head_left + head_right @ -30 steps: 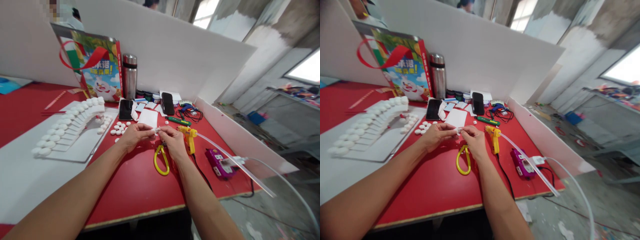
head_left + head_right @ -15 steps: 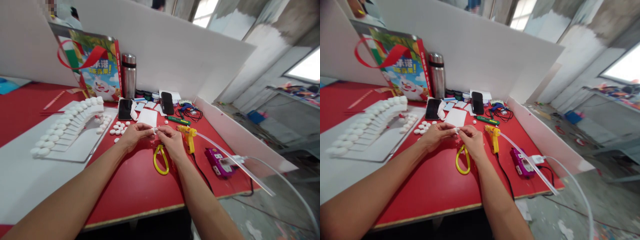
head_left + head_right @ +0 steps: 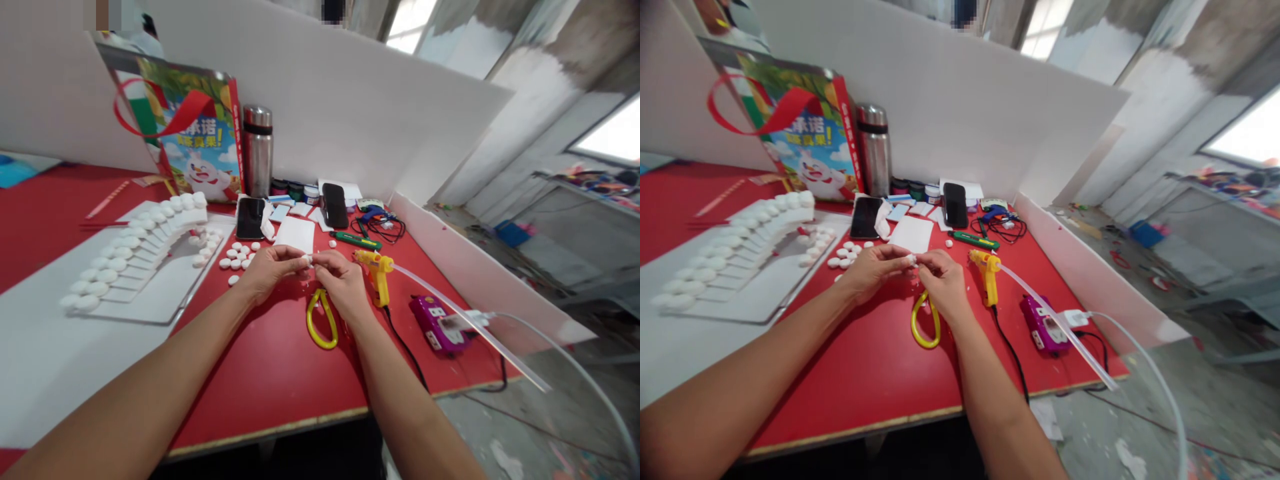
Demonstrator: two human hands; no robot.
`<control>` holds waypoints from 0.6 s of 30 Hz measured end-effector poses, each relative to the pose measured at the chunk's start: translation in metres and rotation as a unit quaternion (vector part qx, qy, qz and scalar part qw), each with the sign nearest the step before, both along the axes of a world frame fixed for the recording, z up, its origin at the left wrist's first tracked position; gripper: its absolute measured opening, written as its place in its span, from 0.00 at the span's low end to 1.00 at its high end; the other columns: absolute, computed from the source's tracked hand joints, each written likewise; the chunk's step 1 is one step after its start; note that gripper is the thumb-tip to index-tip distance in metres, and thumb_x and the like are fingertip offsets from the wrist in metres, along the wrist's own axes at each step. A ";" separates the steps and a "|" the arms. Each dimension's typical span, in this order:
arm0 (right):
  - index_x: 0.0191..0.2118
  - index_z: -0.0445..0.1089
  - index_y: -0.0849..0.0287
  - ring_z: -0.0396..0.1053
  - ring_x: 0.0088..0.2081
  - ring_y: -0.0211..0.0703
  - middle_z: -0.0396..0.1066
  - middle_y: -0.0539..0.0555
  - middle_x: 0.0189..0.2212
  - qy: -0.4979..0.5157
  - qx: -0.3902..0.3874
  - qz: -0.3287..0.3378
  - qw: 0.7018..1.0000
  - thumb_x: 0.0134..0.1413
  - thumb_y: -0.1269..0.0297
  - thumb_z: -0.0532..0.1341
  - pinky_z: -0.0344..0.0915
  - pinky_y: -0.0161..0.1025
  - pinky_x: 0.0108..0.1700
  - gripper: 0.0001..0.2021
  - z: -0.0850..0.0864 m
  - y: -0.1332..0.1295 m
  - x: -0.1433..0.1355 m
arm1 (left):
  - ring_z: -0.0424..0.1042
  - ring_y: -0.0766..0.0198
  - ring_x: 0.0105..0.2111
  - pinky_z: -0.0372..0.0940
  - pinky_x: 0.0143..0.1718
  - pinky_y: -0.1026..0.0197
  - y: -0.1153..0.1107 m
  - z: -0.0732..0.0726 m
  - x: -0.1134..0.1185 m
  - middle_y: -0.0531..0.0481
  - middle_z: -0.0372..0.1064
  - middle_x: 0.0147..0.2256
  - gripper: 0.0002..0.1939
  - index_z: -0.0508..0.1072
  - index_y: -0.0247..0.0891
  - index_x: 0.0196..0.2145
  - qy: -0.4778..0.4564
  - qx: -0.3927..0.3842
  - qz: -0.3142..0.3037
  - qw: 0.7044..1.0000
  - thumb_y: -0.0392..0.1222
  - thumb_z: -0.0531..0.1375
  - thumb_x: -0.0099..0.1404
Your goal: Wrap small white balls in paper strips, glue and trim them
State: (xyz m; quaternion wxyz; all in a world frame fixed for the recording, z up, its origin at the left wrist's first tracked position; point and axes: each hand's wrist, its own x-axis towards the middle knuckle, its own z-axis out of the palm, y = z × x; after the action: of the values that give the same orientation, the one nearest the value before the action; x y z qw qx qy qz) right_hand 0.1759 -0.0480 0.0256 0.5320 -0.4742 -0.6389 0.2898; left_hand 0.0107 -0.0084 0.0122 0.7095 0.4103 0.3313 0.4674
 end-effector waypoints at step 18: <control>0.39 0.80 0.57 0.68 0.30 0.37 0.74 0.54 0.36 -0.094 0.081 -0.015 0.992 0.55 0.72 0.60 0.63 0.36 0.31 0.11 -0.005 -0.003 -0.001 | 0.75 0.64 0.29 0.71 0.36 0.59 -0.006 0.010 0.001 0.48 0.78 0.31 0.22 0.79 0.34 0.34 0.086 0.071 0.024 0.994 0.47 0.78 0.43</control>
State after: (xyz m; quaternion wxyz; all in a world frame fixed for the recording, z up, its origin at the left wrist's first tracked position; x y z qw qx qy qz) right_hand 0.1752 -0.0505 0.0208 0.5103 -0.4639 -0.7006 0.1832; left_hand 0.0114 -0.0139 0.0222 0.6363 0.4898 0.3668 0.4697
